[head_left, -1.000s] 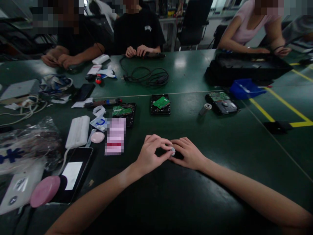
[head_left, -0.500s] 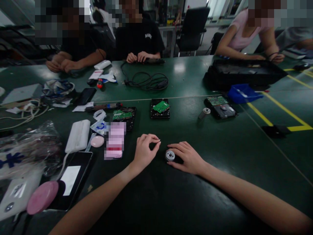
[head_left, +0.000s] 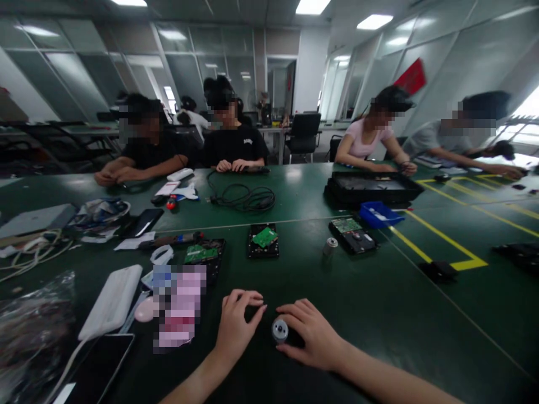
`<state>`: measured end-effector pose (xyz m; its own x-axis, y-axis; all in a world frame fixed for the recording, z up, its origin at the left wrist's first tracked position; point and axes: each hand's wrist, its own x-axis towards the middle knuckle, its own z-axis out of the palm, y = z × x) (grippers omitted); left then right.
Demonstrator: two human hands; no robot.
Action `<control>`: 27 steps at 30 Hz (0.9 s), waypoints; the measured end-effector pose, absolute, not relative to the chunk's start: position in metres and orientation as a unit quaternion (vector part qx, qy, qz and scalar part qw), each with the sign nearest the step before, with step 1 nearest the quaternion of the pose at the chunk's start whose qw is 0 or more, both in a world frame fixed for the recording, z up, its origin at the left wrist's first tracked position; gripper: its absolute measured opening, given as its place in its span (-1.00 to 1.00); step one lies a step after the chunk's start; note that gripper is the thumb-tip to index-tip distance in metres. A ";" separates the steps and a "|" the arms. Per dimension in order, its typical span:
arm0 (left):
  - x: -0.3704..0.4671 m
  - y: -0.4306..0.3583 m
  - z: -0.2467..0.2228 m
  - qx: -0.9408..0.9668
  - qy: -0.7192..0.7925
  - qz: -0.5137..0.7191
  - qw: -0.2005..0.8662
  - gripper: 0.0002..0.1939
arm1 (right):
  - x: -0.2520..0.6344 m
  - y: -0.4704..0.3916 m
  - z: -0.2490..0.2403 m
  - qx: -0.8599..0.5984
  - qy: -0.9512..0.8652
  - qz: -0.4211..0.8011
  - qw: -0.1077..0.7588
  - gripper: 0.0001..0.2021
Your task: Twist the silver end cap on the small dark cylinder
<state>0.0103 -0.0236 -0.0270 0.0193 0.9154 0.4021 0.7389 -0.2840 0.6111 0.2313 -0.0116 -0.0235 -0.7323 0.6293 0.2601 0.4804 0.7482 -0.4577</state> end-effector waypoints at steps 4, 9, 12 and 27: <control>0.018 -0.029 -0.018 0.652 0.537 0.482 0.235 -0.92 | 0.231 -0.010 -0.027 -0.313 -0.908 0.196 0.199 -0.58; 0.030 -0.044 0.000 0.681 0.459 0.485 0.300 -0.87 | 0.230 -0.009 -0.029 -0.309 -0.908 0.201 0.199 -0.54; 0.031 -0.048 0.002 0.721 0.444 0.455 0.276 -0.82 | 0.230 -0.009 -0.031 -0.307 -0.905 0.206 0.211 -0.58; 0.019 -0.041 -0.009 0.782 0.441 0.399 0.189 -0.63 | 0.231 -0.004 -0.033 -0.293 -0.921 0.179 0.181 -0.53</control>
